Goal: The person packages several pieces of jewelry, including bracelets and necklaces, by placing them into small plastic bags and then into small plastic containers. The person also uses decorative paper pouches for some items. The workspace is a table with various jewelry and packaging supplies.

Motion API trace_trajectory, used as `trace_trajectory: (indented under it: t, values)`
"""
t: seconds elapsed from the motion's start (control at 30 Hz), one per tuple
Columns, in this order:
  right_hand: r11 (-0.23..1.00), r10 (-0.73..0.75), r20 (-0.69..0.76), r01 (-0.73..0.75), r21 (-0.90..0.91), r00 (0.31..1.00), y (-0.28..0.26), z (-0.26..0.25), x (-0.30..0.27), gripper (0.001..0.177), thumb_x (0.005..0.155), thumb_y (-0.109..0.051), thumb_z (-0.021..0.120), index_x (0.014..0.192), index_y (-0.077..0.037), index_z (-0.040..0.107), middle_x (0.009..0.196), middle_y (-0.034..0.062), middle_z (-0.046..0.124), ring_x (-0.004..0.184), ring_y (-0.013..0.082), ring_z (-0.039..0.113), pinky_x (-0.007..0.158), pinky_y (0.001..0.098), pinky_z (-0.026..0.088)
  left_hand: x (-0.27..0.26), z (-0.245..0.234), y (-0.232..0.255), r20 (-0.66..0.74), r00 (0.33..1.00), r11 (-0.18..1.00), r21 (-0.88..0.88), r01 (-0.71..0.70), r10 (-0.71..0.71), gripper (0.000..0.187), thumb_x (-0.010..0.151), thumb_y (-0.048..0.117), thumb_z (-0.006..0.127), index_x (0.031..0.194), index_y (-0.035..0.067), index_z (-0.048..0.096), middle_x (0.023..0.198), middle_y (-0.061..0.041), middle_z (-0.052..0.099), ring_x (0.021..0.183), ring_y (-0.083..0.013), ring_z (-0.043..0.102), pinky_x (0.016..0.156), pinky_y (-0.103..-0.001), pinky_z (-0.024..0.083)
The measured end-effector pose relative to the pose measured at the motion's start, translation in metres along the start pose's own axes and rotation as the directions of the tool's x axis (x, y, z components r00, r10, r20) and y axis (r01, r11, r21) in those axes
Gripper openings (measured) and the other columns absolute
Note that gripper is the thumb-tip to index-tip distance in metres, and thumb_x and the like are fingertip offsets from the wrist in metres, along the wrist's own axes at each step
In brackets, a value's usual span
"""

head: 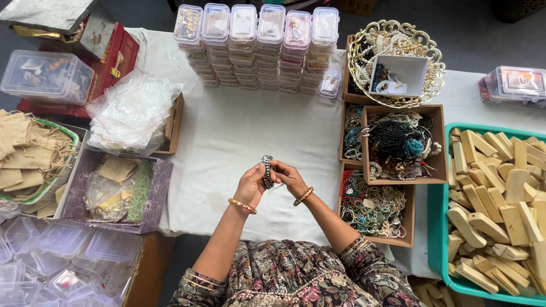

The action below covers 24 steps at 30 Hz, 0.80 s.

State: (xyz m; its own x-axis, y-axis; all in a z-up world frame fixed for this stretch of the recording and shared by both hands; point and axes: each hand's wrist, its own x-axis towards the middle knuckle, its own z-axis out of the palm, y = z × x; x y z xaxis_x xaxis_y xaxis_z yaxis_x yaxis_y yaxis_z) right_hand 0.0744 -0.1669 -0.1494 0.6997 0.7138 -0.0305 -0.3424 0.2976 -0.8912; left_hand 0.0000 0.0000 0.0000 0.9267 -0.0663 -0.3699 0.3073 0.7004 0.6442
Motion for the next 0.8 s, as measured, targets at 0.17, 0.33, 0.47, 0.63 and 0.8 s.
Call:
trace_trajectory:
  t: [0.17,0.33,0.47,0.63,0.8]
  values:
    - [0.986,0.152,-0.081,-0.157,-0.061,0.985,-0.015,0.018,-0.004,0.051,0.11,-0.032,0.051,0.15,0.0,0.056,0.101,-0.0035,0.062,0.089,0.0075,0.055,0.08,0.027,0.047,-0.001,-0.003,0.004,0.002,0.997,0.994,-0.086,-0.074,0.075,0.037,0.11,0.027,0.041,0.121,-0.001,0.062,0.09,-0.008,0.067,0.088,-0.0195,0.068,0.09,-0.037,0.054]
    - [0.931,0.241,-0.045,-0.218,0.292,0.969,-0.04,0.045,-0.005,0.056,0.107,-0.044,0.051,0.138,0.002,0.053,0.113,-0.0006,0.067,0.108,0.0162,0.067,0.099,0.0421,0.058,0.007,-0.023,-0.012,0.021,0.992,0.981,-0.153,-0.12,0.125,0.033,0.11,0.026,0.042,0.115,0.0,0.062,0.094,-0.009,0.069,0.093,-0.0187,0.068,0.093,-0.037,0.055]
    - [0.834,0.276,-0.026,-0.225,0.504,0.961,-0.057,0.066,-0.006,0.051,0.103,-0.043,0.051,0.144,-0.013,0.052,0.119,-0.0033,0.066,0.114,0.0174,0.064,0.104,0.0446,0.052,0.01,-0.025,-0.023,-0.047,0.978,0.973,0.117,-0.199,0.205,0.028,0.11,0.02,0.052,0.112,-0.002,0.068,0.102,-0.003,0.066,0.096,-0.013,0.064,0.092,-0.03,0.052]
    - [0.76,0.282,-0.009,-0.218,0.612,0.959,-0.081,0.082,-0.006,0.06,0.103,-0.053,0.049,0.145,-0.01,0.052,0.124,0.0034,0.069,0.114,0.0169,0.063,0.103,0.04,0.049,0.007,-0.016,-0.022,-0.049,0.908,0.699,0.655,-0.286,0.417,0.02,0.1,0.009,0.063,0.114,0.001,0.074,0.105,-0.003,0.065,0.096,-0.0097,0.063,0.084,-0.027,0.053]
    - [0.812,0.336,-0.049,-0.264,0.521,0.94,-0.086,0.079,-0.006,0.053,0.102,-0.039,0.056,0.147,-0.01,0.052,0.121,0.0061,0.067,0.117,0.0179,0.064,0.104,0.0407,0.05,-0.008,0.015,-0.014,-0.272,0.852,0.6,0.798,-0.06,0.448,0.022,0.088,0.009,0.077,0.109,0.006,0.07,0.086,-0.003,0.076,0.076,-0.0109,0.072,0.068,-0.027,0.057]
